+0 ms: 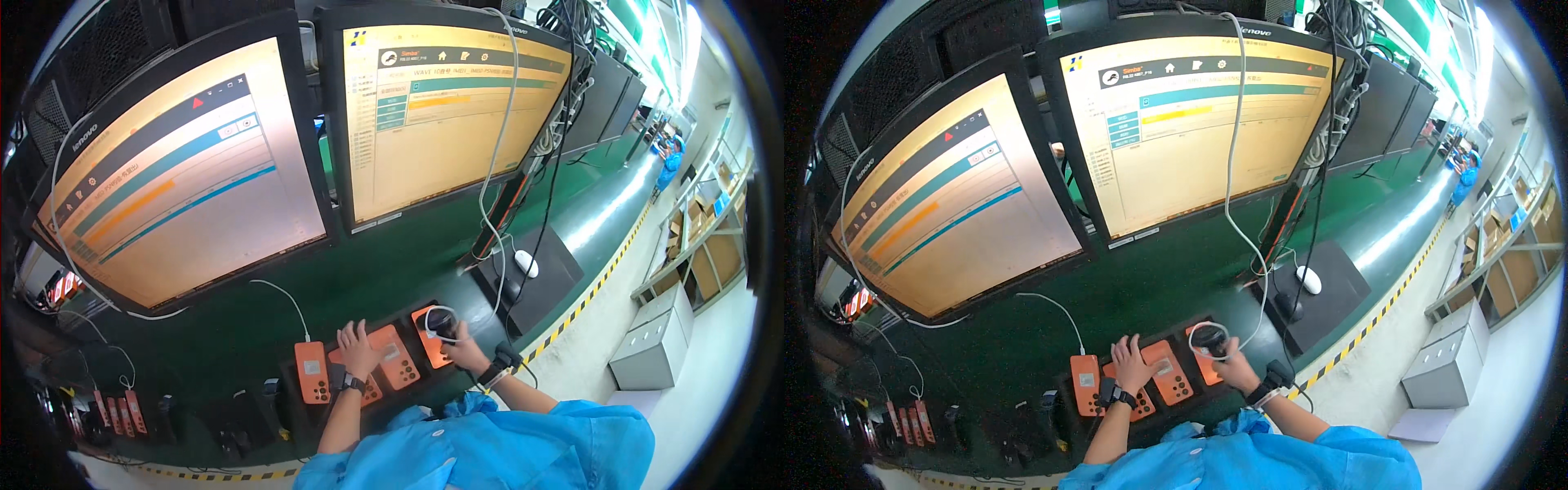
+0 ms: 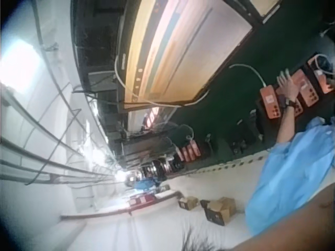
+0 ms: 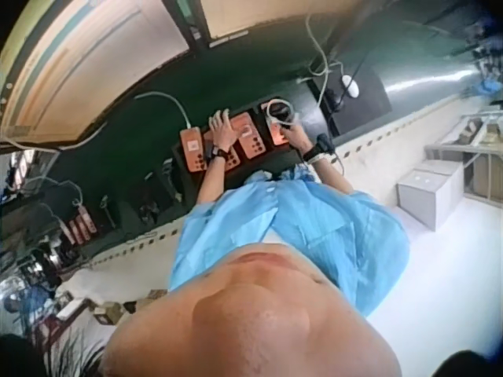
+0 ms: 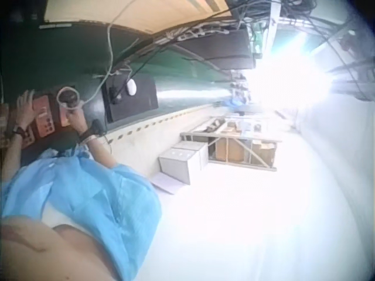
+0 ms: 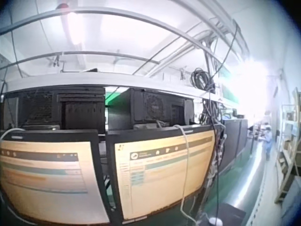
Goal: The recorder scans labels on electronic devices at an assembly line workstation and plugs/unplugs charging cables.
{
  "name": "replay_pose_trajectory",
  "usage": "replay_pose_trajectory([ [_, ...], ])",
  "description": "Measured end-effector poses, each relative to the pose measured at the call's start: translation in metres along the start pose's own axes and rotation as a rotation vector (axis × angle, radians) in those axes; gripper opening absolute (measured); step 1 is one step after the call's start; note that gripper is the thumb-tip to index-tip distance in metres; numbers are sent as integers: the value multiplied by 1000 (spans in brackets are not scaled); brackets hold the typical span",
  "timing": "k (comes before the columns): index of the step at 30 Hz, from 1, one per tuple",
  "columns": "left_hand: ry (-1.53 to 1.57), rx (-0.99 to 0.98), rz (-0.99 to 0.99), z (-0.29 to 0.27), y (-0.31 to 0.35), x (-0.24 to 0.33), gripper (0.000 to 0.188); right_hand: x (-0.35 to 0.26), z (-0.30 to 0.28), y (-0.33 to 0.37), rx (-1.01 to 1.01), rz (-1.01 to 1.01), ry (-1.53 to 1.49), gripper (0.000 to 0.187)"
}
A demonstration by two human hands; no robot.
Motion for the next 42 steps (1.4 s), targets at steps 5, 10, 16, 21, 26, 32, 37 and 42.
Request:
replay_pose_trajectory([
  [5, 379, -151, -173, 10, 52, 32, 55, 44, -77, -37, 473, -18, 294, 50],
  [10, 240, -53, -381, 31, 86, 41, 68, 129, -65, -96, 225, 155, 288, 64],
  [16, 1016, 173, -760, 68, 83, 17, 43, 78, -59, -102, 328, -118, 710, 41],
  [21, 1059, 93, -965, 79, 71, 13, 30, 5, -43, -84, -49, -297, 357, 25],
  [26, 1336, -18, -796, 54, 57, 40, 28, -47, -24, -70, -329, -189, 5, 24],
  [32, 1301, 35, -572, -12, 56, 72, 28, -122, 17, -39, -573, -472, -134, 23],
  [37, 1304, 78, -578, -22, 61, 84, 24, -126, 44, -21, -615, -465, -137, 22],
  [42, 1332, 133, -537, -25, 63, 86, 24, -124, 46, -14, -574, -505, -57, 20],
])
Point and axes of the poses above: each hand's wrist, its own y-axis away from the middle knuckle, its own z-axis out of the palm, x = y × z, the point moved 9 cm from there along -y, towards the middle knuckle, and after that the axes turned 2 degrees about -x, right-handed, at the moved point
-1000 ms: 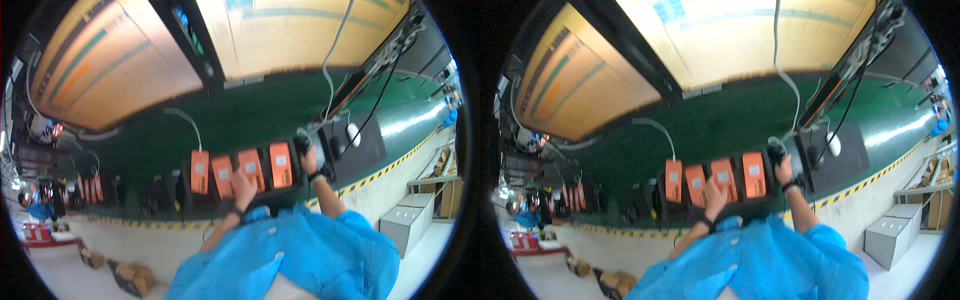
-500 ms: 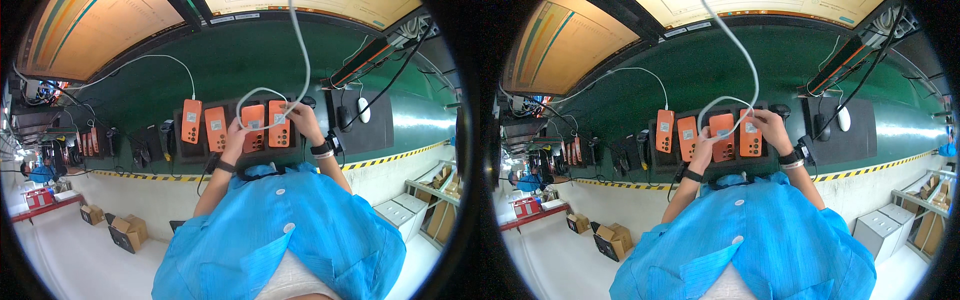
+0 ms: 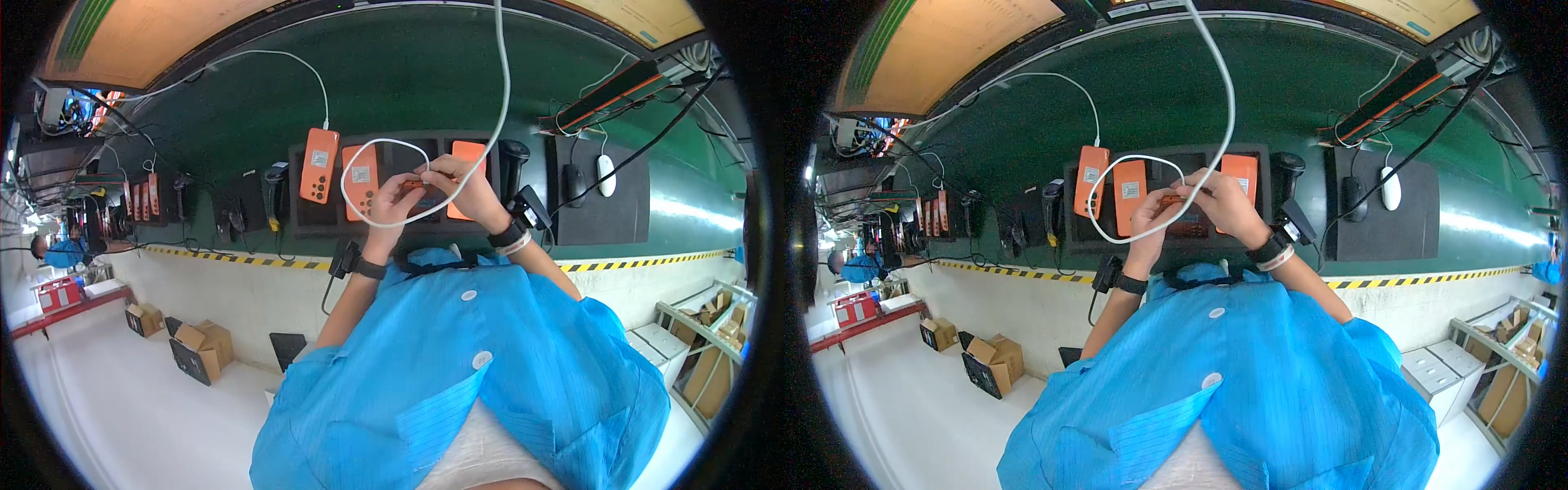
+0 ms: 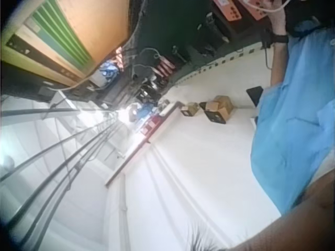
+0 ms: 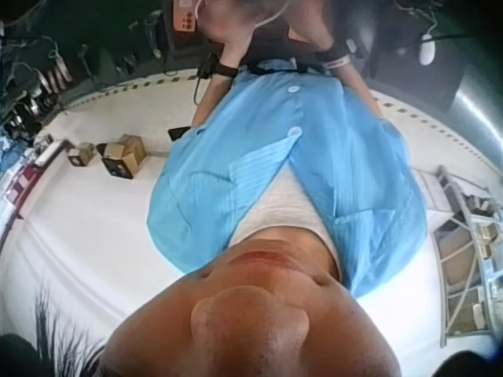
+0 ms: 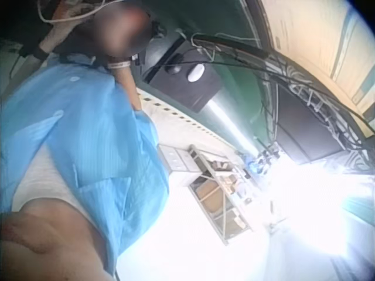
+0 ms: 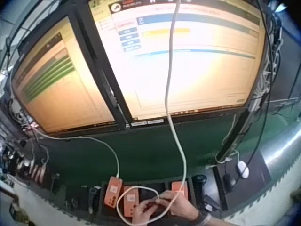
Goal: The recorder scans labels on electronic devices at an assembly line workstation and plugs/unplugs charging cables.
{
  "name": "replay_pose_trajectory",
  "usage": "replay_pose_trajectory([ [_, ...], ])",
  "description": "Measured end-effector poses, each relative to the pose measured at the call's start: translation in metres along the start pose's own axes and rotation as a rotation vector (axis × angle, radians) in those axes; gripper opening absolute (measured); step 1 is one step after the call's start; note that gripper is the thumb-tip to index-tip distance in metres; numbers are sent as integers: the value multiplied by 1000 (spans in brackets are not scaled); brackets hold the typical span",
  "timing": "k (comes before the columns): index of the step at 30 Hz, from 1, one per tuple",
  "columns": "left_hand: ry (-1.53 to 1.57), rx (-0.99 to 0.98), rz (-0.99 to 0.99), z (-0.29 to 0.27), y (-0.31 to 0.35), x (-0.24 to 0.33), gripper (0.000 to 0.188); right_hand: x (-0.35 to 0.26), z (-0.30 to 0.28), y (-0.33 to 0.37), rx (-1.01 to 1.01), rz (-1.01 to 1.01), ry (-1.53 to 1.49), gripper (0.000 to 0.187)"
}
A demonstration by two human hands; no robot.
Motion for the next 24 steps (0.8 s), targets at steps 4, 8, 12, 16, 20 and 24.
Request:
replay_pose_trajectory([
  [4, 60, -13, -40, -2, 2, -3, 25, -4, 3, 4, 31, -18, 28, 17],
  [8, 67, -3, -70, -5, 4, -5, 28, -7, 11, 9, 67, -31, 185, 15],
  [12, 68, 61, 28, -18, 10, 3, 30, -7, 15, 2, 129, -98, 171, 23],
  [16, -89, 236, 42, -76, 13, 4, 28, 27, 35, -20, -87, 65, -95, 40],
  [20, -356, 456, 86, -158, 6, 1, 24, 56, 22, -51, -23, 57, -100, 36],
  [24, -1112, 486, 230, -187, -17, 15, 48, 93, 14, -89, 13, 216, 66, 37],
])
Point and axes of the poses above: each hand's wrist, its own y-axis away from the middle knuckle, its own z-axis out of the palm, x = y × z, the point moved 9 cm from there along -y, towards the middle knuckle, and after that the axes turned 2 degrees about -x, right-handed, at the moved point
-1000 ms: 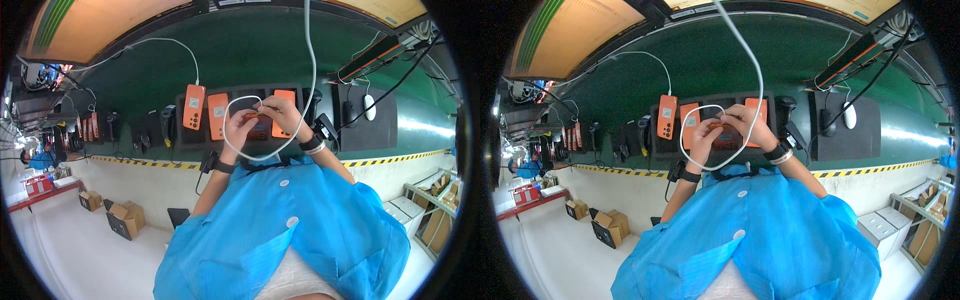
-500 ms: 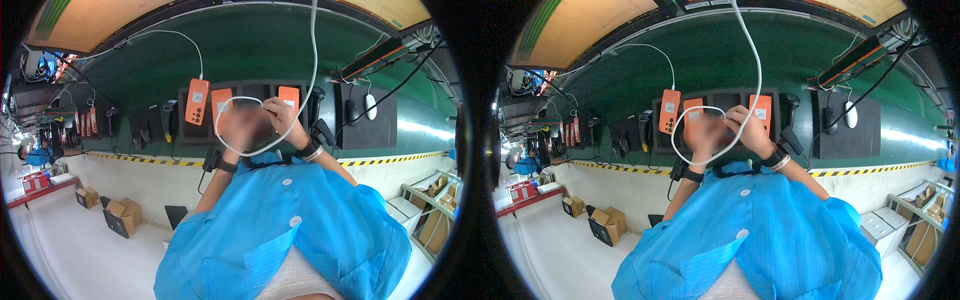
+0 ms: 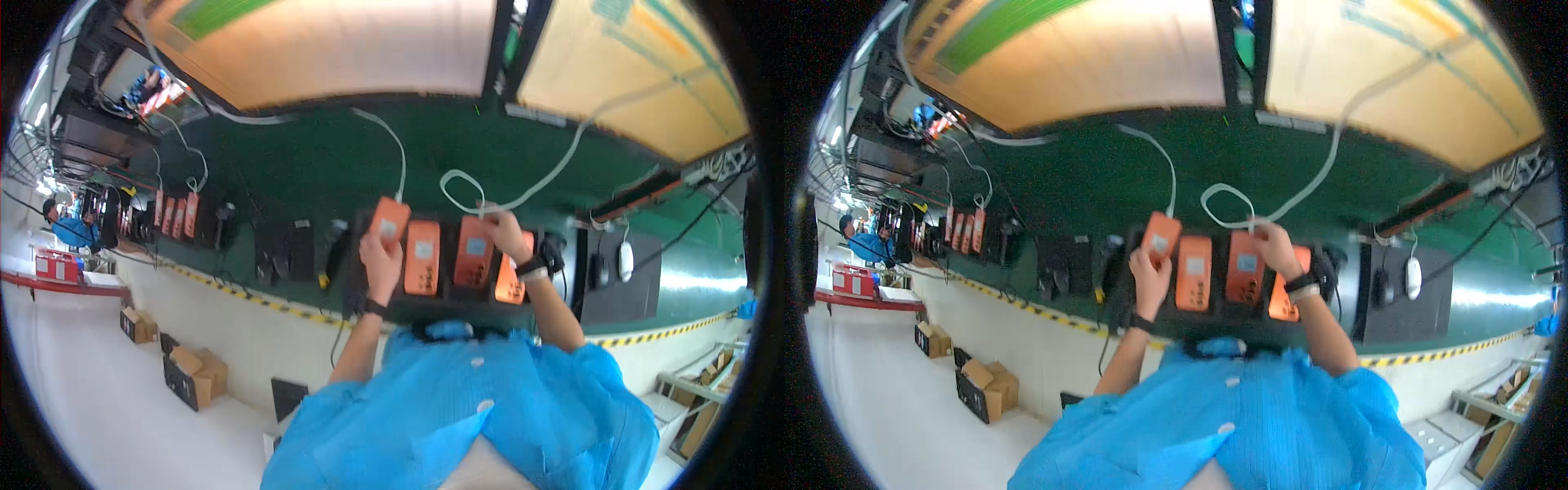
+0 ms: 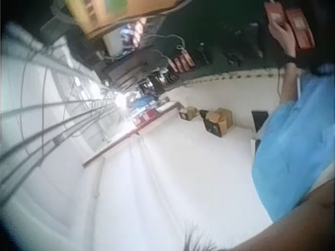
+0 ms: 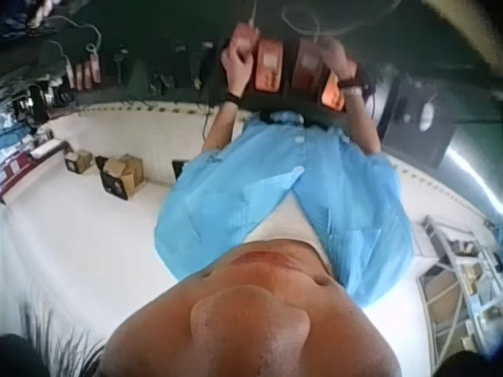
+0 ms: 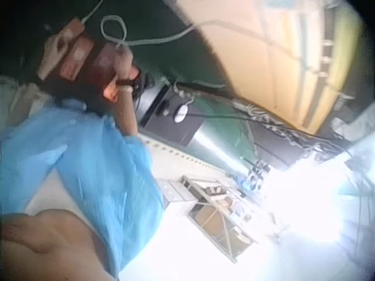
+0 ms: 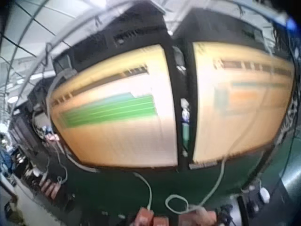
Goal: The recorder scans labels on electronic devices at an assembly line workstation and plugs/unplugs charging cables.
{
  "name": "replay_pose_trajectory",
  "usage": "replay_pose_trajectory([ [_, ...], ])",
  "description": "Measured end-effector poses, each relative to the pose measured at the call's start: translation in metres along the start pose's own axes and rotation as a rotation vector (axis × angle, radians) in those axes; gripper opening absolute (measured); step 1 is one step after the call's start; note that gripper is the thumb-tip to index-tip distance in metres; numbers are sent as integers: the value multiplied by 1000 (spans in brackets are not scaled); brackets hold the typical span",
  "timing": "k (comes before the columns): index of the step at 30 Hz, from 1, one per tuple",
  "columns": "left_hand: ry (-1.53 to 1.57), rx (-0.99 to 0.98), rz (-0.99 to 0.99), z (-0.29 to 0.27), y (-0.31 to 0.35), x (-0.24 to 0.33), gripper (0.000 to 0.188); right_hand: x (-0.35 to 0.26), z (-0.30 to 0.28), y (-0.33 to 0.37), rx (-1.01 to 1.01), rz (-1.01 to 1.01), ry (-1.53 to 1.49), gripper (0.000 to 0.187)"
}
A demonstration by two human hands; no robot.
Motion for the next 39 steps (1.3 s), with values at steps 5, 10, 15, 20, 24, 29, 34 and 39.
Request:
replay_pose_trajectory([
  [5, -66, -157, -86, 9, -24, -20, 81, -27, -7, -1, 456, -61, 560, 26],
  [10, -68, -169, -106, -7, -23, -13, 87, -58, 115, -12, 95, -210, 267, 36],
  [15, 39, -156, 0, -34, 0, 0, 91, -55, 173, -31, 51, 27, -104, 33],
  [20, -12, -193, -89, -41, 13, -10, 91, -75, 178, -46, 162, -47, 98, 29],
  [24, -103, -166, -97, -39, 14, -10, 88, -65, 167, -71, 175, 169, -215, 25],
  [29, -442, -16, 20, -43, 11, -7, 77, -59, 131, -73, 188, 148, -22, 34],
  [34, -371, 69, -69, -40, -2, -63, 68, -25, 94, -23, 275, -15, 472, 27],
  [39, -215, 37, -266, -35, -30, -146, 67, -12, 83, 7, 199, -97, 562, 21],
])
Point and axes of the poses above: each hand's wrist, its own y-axis away from the middle knuckle, its own z-axis out of the palm, x = y × z, the point moved 9 cm from there along -y, towards the middle knuckle, and after that the axes turned 2 degrees about -x, right-handed, at the moved point
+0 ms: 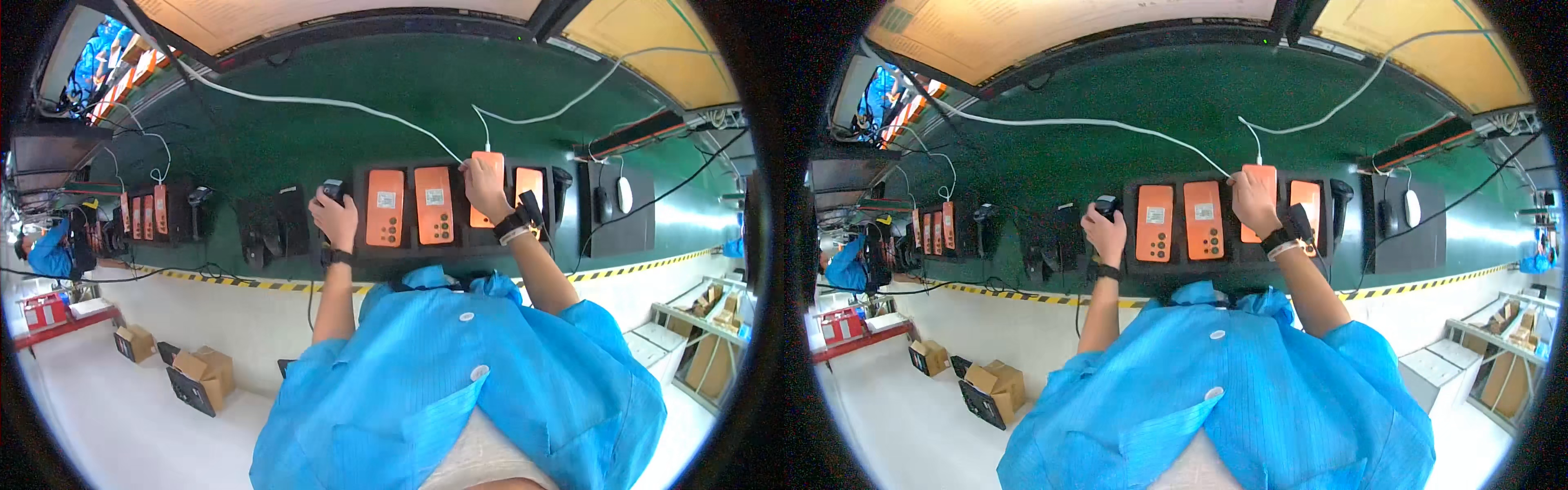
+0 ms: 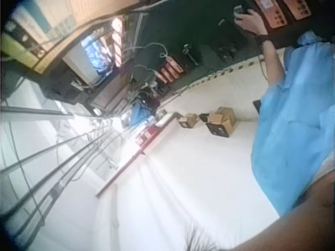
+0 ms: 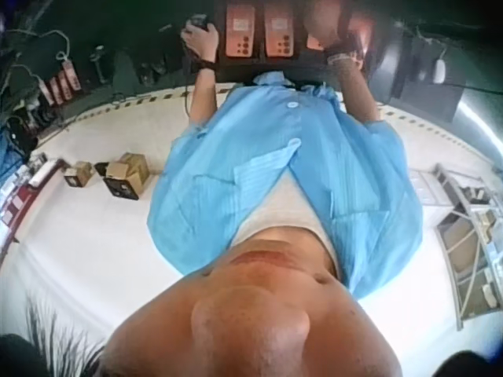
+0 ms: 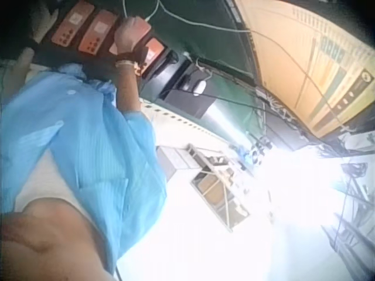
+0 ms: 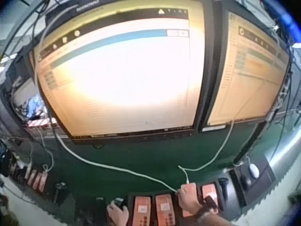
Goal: The recorder scans labels on electronic devices at an assembly line workstation and plugs/unplugs charging cables.
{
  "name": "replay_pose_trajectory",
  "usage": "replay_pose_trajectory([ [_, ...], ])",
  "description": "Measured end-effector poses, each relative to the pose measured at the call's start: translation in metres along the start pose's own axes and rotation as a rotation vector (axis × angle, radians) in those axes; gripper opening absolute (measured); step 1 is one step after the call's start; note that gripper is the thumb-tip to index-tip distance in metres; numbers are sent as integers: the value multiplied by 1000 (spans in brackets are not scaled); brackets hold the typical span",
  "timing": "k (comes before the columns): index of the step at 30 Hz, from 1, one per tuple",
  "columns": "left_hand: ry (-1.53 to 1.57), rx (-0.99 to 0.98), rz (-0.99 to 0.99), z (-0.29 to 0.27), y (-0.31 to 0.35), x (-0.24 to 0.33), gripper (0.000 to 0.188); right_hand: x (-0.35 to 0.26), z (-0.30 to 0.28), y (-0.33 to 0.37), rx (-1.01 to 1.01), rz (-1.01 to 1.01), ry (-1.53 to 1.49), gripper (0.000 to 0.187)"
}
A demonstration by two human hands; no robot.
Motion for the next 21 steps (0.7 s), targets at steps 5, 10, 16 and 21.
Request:
replay_pose_trajectory([
  [5, 206, -318, -324, 45, -27, -65, 88, -35, 7, 1, 18, -147, 204, 47],
  [10, 397, -522, -186, 37, -28, -73, 54, -39, 25, -6, -74, -199, 320, 66],
  [16, 876, -668, -279, -37, 16, -11, 37, -38, 21, -6, -110, -165, 204, 56],
  [21, 845, -954, -197, -49, 57, 63, 31, -41, 19, -5, -100, -168, 207, 57],
])
Point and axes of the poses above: each hand's wrist, its own y-axis away from the middle knuckle, its own z-axis out of the palm, x = y × z, the point moved 9 cm from there along -y, towards the middle knuckle, and after that the axes turned 2 degrees about -x, right-handed, at the moved point
